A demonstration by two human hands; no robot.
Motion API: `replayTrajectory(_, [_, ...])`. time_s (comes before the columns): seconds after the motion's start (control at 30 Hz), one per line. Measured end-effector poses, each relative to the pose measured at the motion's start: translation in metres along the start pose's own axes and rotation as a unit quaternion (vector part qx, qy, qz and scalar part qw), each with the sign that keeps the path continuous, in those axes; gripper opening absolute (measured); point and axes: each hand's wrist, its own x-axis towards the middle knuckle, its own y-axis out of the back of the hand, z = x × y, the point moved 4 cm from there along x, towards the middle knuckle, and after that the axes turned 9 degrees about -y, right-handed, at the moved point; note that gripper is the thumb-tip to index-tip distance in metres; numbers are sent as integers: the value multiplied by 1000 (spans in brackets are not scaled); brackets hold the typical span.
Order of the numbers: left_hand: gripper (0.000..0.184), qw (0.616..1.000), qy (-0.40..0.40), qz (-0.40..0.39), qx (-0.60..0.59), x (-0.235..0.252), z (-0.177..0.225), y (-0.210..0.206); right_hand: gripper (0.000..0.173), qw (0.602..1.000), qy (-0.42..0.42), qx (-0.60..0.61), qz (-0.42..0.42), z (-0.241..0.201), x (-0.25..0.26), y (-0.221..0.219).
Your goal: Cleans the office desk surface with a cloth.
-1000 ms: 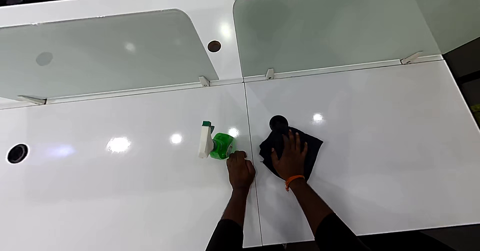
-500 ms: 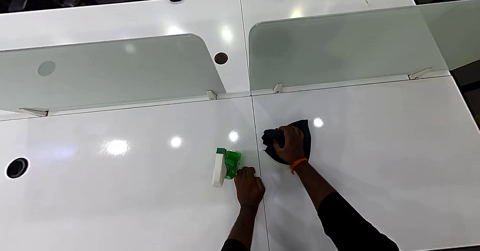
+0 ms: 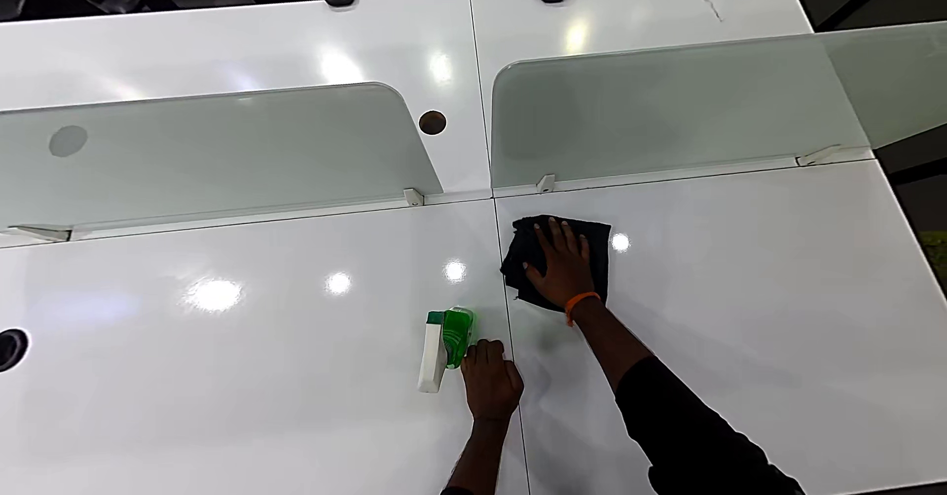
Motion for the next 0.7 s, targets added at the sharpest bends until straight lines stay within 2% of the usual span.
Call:
replayTrajectory(0.17, [31,1000,-2,0,-2,-1,0,-2,82,1000,16,5,1,-6,31,3])
replayTrajectory(0.23, [31,1000,-4,-3,-1,-1,0,-2,78,999,30,19,6,7,42,10])
replayTrajectory(0.3, [32,1000,-5,-2,1,1,0,-2,76,999,8,25,30,33,56,21])
replayTrajectory(0.43, [31,1000,-8,3,7,1,1,-2,77,988,-124,37,86,116,74,46])
replayTrajectory(0.53, [30,1000,-9,4,7,2,1,0,81,960,-254,49,106,163,73,54])
replayTrajectory(0.6, [30,1000,-8,5,11,3,1,0,84,940,-314,54,118,172,70,51])
replayTrajectory(0.7, [29,1000,-6,5,13,3,1,1,84,919,-368,56,127,161,66,42])
